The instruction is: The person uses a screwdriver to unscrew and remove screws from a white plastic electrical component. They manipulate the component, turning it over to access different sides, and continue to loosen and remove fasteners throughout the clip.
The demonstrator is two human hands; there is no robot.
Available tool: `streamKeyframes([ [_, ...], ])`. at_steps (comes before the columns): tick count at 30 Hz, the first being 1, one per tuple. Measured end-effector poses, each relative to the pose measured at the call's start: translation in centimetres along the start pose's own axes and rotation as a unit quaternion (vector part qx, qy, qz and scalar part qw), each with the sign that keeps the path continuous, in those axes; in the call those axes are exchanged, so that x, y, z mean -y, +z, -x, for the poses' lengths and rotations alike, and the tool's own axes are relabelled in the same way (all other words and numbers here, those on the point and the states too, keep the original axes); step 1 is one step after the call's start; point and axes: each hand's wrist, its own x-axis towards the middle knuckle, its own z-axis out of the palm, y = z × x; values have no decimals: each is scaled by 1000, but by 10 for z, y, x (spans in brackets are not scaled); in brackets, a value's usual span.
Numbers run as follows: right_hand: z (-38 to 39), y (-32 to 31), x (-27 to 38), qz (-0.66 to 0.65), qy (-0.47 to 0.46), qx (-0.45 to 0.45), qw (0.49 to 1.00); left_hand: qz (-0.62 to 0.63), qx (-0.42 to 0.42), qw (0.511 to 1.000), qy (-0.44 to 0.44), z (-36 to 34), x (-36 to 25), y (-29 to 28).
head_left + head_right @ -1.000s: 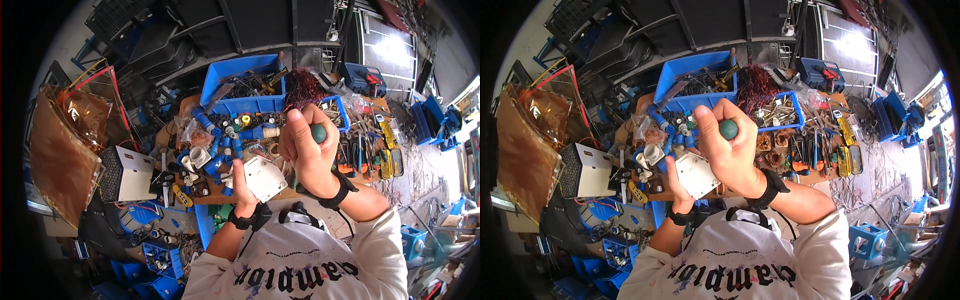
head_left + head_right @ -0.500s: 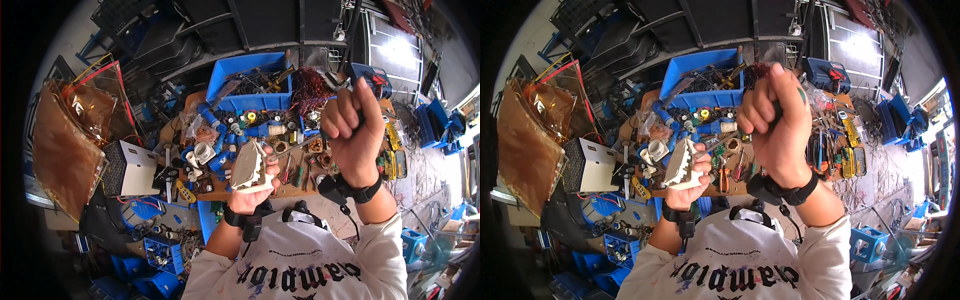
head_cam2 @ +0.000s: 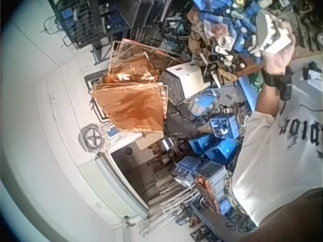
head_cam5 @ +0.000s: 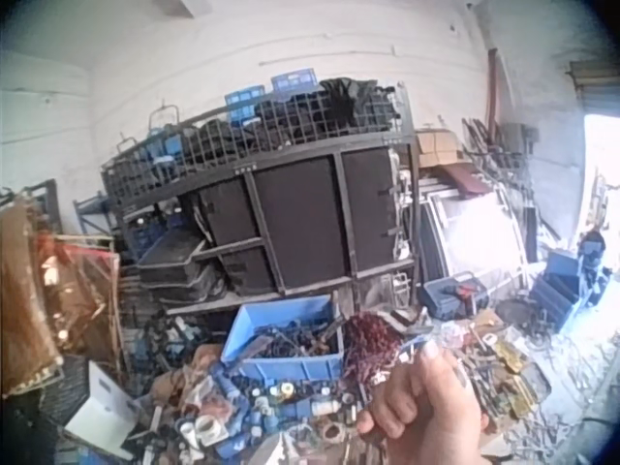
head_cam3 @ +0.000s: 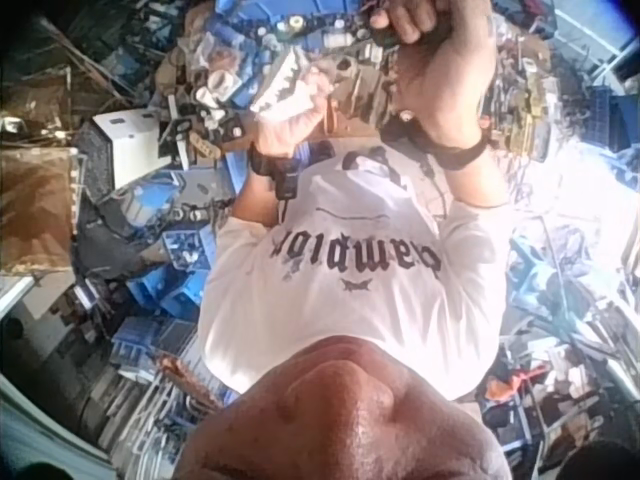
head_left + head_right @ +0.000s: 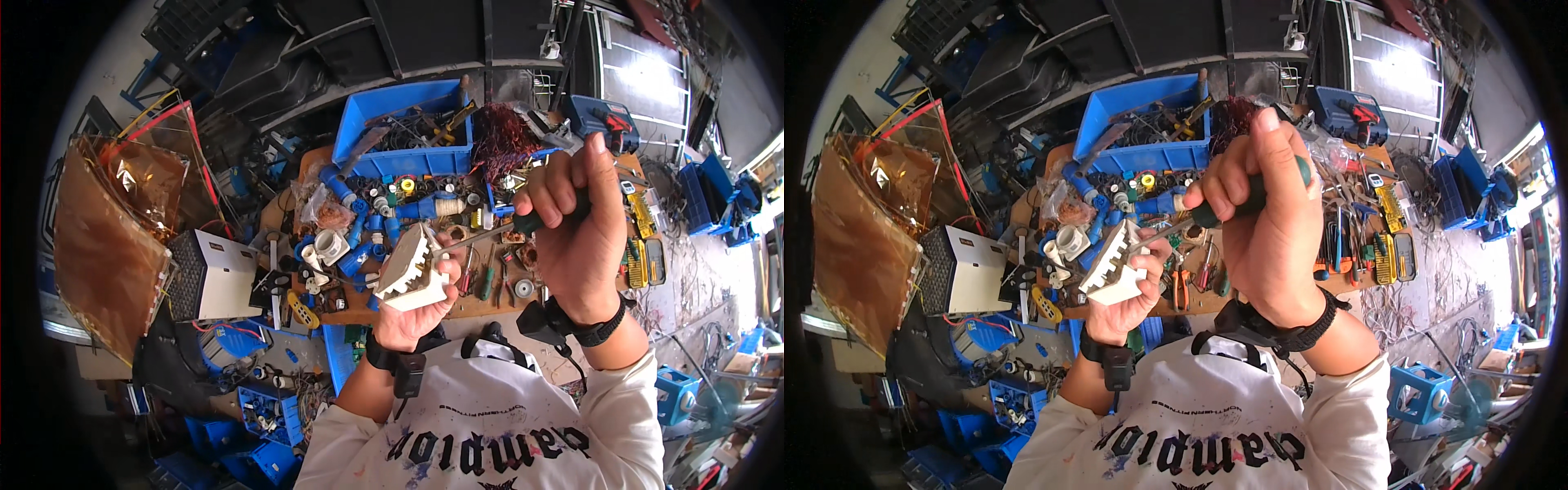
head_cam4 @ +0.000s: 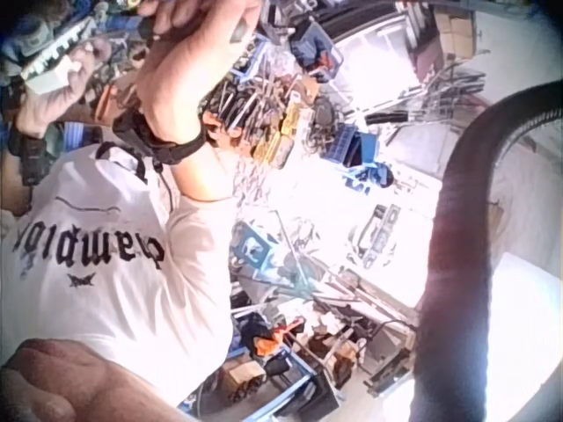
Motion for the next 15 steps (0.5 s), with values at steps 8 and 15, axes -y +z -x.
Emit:
streamKeyframes([
  [8, -11, -12, 29, 247, -45, 237, 938, -1, -44, 999, -28, -3, 11, 22],
  [15, -19, -21, -1, 420, 35, 477, 771, -132, -103, 984, -62, 1, 17, 37],
])
